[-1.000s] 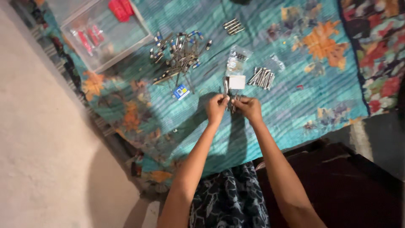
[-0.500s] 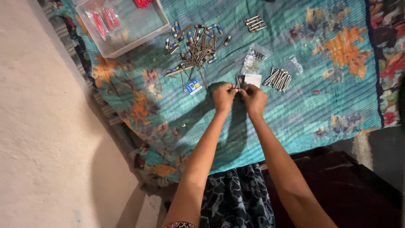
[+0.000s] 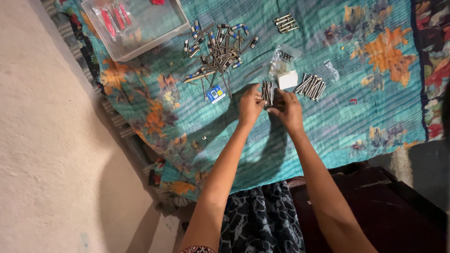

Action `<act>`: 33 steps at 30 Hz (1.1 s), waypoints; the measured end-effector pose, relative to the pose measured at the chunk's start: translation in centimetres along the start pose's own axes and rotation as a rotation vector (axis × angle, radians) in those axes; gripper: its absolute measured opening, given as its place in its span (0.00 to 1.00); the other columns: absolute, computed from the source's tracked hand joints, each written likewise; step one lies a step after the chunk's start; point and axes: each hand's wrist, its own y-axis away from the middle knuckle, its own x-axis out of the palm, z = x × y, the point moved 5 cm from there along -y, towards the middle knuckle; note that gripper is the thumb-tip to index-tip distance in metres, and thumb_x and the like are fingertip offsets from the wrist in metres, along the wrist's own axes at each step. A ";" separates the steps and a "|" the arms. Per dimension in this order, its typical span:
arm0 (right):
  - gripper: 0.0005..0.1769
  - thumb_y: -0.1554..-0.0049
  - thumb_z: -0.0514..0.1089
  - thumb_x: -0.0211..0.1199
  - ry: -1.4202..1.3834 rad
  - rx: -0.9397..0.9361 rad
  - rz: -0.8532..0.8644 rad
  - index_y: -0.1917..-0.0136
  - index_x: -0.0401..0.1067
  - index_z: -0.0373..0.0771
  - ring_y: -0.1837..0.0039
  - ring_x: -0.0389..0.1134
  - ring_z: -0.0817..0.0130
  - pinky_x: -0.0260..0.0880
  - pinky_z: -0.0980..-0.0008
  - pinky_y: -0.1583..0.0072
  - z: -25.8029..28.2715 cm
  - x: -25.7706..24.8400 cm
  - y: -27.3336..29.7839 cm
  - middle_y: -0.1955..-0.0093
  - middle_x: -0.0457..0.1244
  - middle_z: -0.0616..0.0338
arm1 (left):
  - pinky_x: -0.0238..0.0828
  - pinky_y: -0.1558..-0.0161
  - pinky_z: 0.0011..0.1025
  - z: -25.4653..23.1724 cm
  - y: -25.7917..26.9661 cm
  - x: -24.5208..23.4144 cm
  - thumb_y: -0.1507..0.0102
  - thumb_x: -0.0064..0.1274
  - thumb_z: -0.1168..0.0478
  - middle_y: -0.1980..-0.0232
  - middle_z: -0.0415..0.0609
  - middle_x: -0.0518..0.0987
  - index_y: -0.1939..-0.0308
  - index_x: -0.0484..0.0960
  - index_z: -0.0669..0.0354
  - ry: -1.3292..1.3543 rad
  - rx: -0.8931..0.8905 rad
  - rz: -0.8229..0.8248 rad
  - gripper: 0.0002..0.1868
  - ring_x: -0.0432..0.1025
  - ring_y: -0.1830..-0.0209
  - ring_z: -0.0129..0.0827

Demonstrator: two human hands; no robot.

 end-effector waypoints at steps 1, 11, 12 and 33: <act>0.45 0.60 0.36 0.80 -0.067 0.024 0.030 0.31 0.68 0.36 0.47 0.72 0.63 0.78 0.67 0.46 -0.2 0.1 0.2 0.46 0.63 0.52 | 0.81 0.52 0.35 -0.2 0.0 0.1 0.49 0.69 0.72 0.49 0.56 0.81 0.31 0.69 0.57 -0.041 0.004 0.045 0.43 0.82 0.56 0.41; 0.40 0.58 0.35 0.80 0.044 0.069 -0.035 0.33 0.70 0.40 0.52 0.72 0.62 0.77 0.67 0.50 -0.2 0.9 -0.1 0.48 0.63 0.53 | 0.79 0.51 0.35 -0.8 -0.5 0.1 0.53 0.64 0.80 0.34 0.60 0.66 0.27 0.64 0.52 -0.145 0.124 0.153 0.52 0.78 0.52 0.44; 0.39 0.58 0.35 0.80 0.031 0.076 -0.043 0.33 0.70 0.40 0.53 0.72 0.62 0.77 0.67 0.51 -0.1 1.0 -0.2 0.48 0.64 0.53 | 0.81 0.52 0.34 -0.8 -0.4 0.0 0.52 0.62 0.81 0.37 0.57 0.69 0.27 0.65 0.52 -0.107 0.159 0.140 0.50 0.78 0.52 0.43; 0.31 0.50 0.44 0.78 0.193 -0.089 -0.215 0.37 0.69 0.35 0.51 0.69 0.48 0.70 0.56 0.50 3.6 0.8 -0.2 0.49 0.66 0.47 | 0.73 0.45 0.46 -6.7 1.0 -4.0 0.35 0.51 0.71 0.44 0.57 0.76 0.37 0.74 0.58 -0.347 0.329 -0.296 0.21 0.73 0.45 0.56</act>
